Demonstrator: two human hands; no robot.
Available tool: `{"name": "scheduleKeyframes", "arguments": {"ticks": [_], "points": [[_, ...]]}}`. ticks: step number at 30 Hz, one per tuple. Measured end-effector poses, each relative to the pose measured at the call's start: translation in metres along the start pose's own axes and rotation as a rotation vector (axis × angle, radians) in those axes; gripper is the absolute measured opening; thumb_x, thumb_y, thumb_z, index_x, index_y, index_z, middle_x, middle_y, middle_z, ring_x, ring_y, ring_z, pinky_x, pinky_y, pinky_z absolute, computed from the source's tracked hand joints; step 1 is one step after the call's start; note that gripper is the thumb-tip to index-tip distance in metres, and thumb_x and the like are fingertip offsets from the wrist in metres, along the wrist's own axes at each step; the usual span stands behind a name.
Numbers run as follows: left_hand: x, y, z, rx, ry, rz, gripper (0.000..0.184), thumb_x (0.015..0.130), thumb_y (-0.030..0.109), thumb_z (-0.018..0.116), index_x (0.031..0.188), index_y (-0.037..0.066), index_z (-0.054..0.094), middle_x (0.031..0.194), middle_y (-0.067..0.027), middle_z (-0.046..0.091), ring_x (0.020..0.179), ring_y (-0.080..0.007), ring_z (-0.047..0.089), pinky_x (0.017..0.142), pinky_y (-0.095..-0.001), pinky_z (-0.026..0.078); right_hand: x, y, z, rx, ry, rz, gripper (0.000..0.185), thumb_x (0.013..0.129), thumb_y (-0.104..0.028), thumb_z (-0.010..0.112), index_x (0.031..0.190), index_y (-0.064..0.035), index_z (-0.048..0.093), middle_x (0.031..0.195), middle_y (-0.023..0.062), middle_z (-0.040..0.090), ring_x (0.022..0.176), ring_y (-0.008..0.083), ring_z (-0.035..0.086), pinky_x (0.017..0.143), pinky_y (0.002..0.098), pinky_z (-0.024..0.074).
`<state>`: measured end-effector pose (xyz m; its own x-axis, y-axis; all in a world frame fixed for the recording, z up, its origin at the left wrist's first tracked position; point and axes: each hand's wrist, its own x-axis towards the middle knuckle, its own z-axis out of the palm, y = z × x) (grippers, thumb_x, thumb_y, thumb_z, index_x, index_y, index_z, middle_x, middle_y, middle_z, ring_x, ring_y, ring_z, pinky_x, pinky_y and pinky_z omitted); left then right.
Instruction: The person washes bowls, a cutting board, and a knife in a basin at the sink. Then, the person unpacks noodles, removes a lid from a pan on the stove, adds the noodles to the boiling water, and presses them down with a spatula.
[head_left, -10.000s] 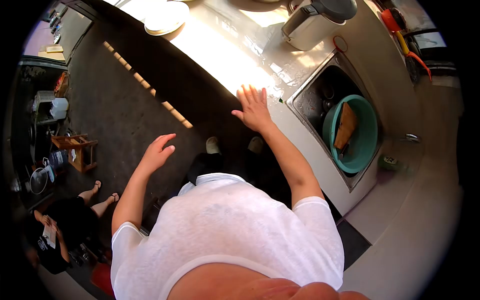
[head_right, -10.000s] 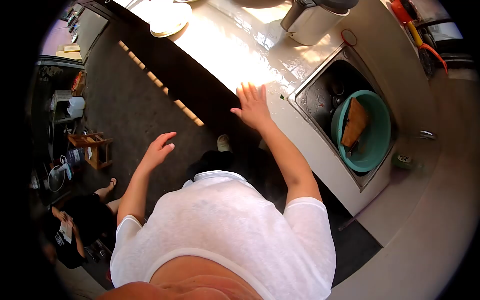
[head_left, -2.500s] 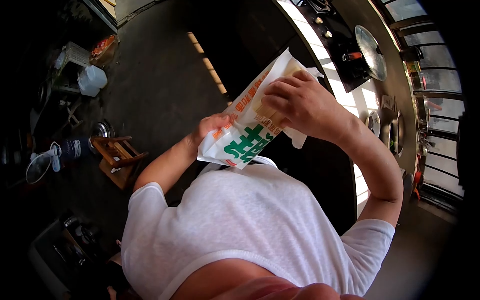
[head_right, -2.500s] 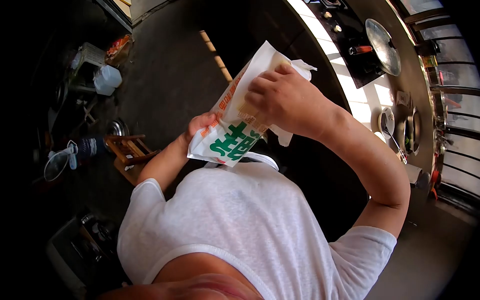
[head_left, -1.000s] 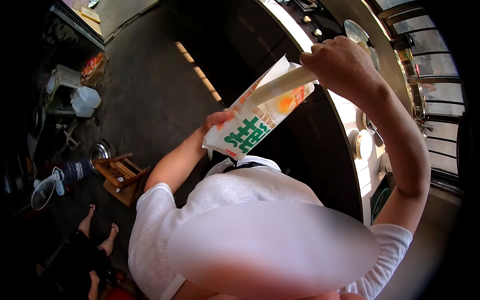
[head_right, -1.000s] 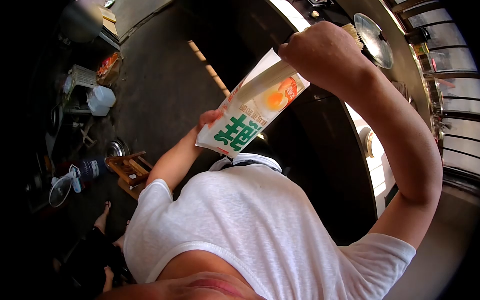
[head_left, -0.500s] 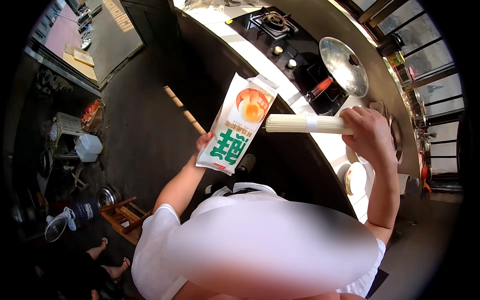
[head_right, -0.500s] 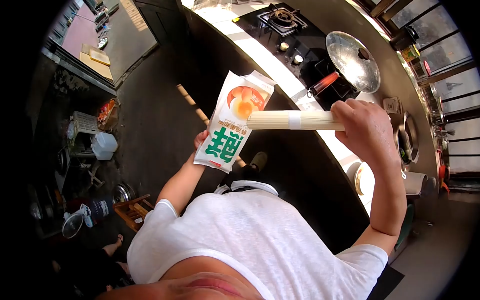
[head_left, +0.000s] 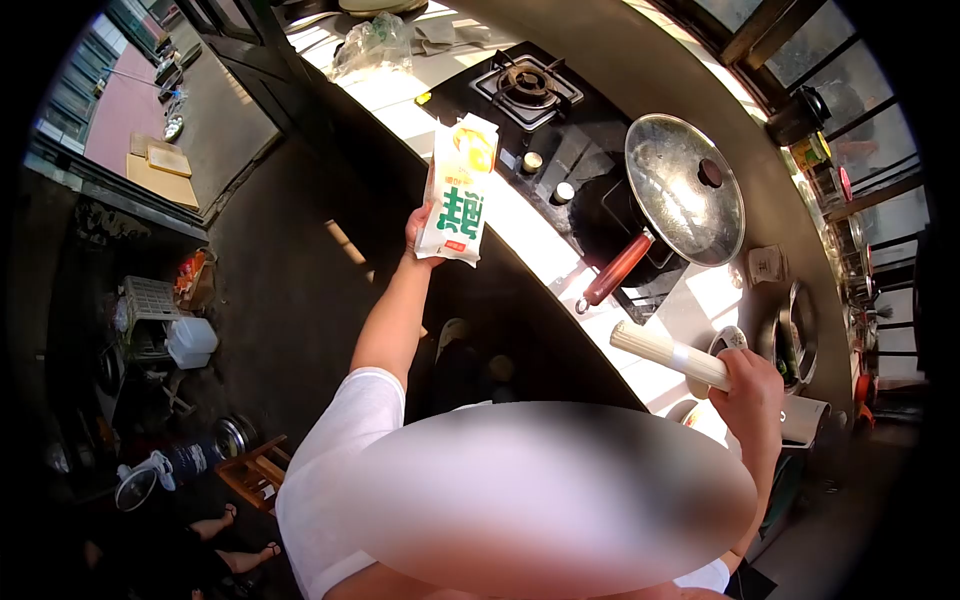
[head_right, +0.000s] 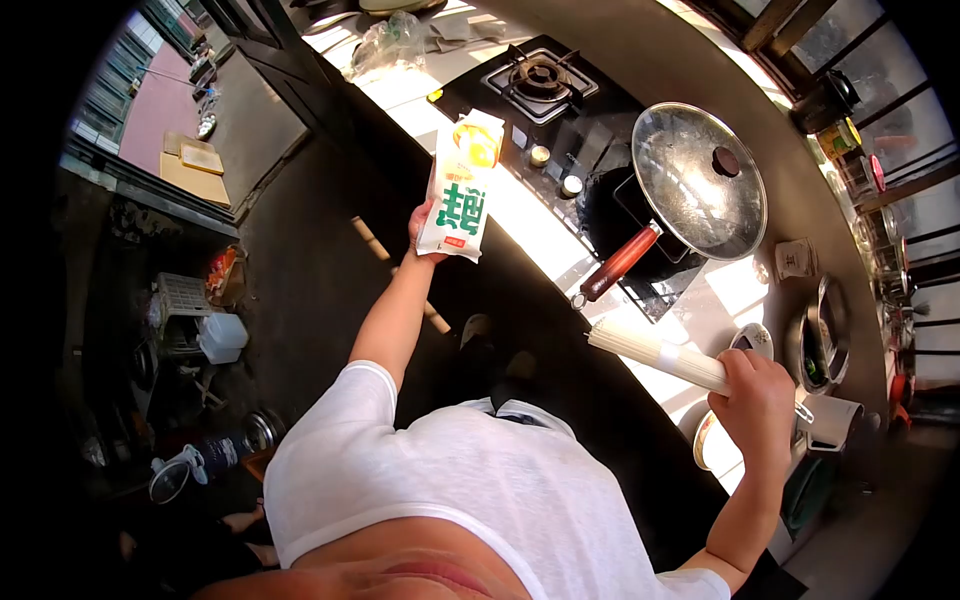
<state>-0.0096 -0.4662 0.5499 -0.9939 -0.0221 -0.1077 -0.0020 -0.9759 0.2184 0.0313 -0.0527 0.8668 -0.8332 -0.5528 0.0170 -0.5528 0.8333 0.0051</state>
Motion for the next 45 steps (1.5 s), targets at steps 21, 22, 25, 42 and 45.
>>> {"name": "scheduleKeyframes", "arguments": {"ticks": [21,22,25,42,45], "points": [[0.124,0.134,-0.020,1.862,0.450,-0.264,0.038,0.075,0.019,0.056,0.107,0.000,0.056,0.099,-0.0151,0.060,0.090,-0.0200,0.058,0.078,-0.0284,0.044,0.080,-0.026,0.012,0.058,-0.026,0.109,0.024,0.055,-0.007,0.065,0.076,-0.0084,0.054,0.064,0.0063,0.052,0.061,0.0264,0.053,0.056,0.0356,0.0429],[0.123,0.133,-0.012,1.886,0.457,-0.257,0.039,0.075,0.020,0.055,0.109,0.000,0.054,0.102,-0.0166,0.059,0.093,-0.0217,0.058,0.080,-0.0294,0.044,0.082,-0.024,0.014,0.046,-0.028,0.107,0.024,0.055,-0.008,0.065,0.076,-0.0086,0.054,0.064,0.0059,0.052,0.061,0.0261,0.053,0.056,0.0356,0.0430],[0.120,0.127,0.015,2.279,0.466,-0.148,0.041,0.076,0.020,0.053,0.113,0.002,0.052,0.109,-0.0194,0.055,0.099,-0.0286,0.054,0.084,-0.0333,0.043,0.093,-0.017,0.018,0.028,-0.037,0.120,0.022,0.057,-0.009,0.065,0.076,-0.0092,0.054,0.064,0.0051,0.052,0.061,0.0252,0.054,0.056,0.0357,0.0434],[0.177,-0.135,0.264,2.271,-0.842,0.389,0.047,0.074,0.031,0.060,0.113,0.006,0.049,0.098,-0.0180,0.056,0.091,-0.0323,0.055,0.079,-0.0379,0.044,0.085,0.109,0.001,-0.031,-0.013,0.096,0.022,0.058,-0.008,0.064,0.077,-0.0073,0.052,0.067,0.0087,0.054,0.066,0.0290,0.055,0.057,0.0378,0.0447],[0.203,-0.194,0.296,2.472,-0.821,0.191,0.053,0.072,0.042,0.059,0.110,0.007,0.050,0.092,-0.0191,0.057,0.090,-0.0342,0.055,0.075,-0.0401,0.045,0.072,0.138,-0.016,-0.163,-0.092,0.217,0.023,0.059,-0.009,0.063,0.079,-0.0065,0.052,0.072,0.0101,0.055,0.070,0.0300,0.056,0.060,0.0389,0.0447]]}}
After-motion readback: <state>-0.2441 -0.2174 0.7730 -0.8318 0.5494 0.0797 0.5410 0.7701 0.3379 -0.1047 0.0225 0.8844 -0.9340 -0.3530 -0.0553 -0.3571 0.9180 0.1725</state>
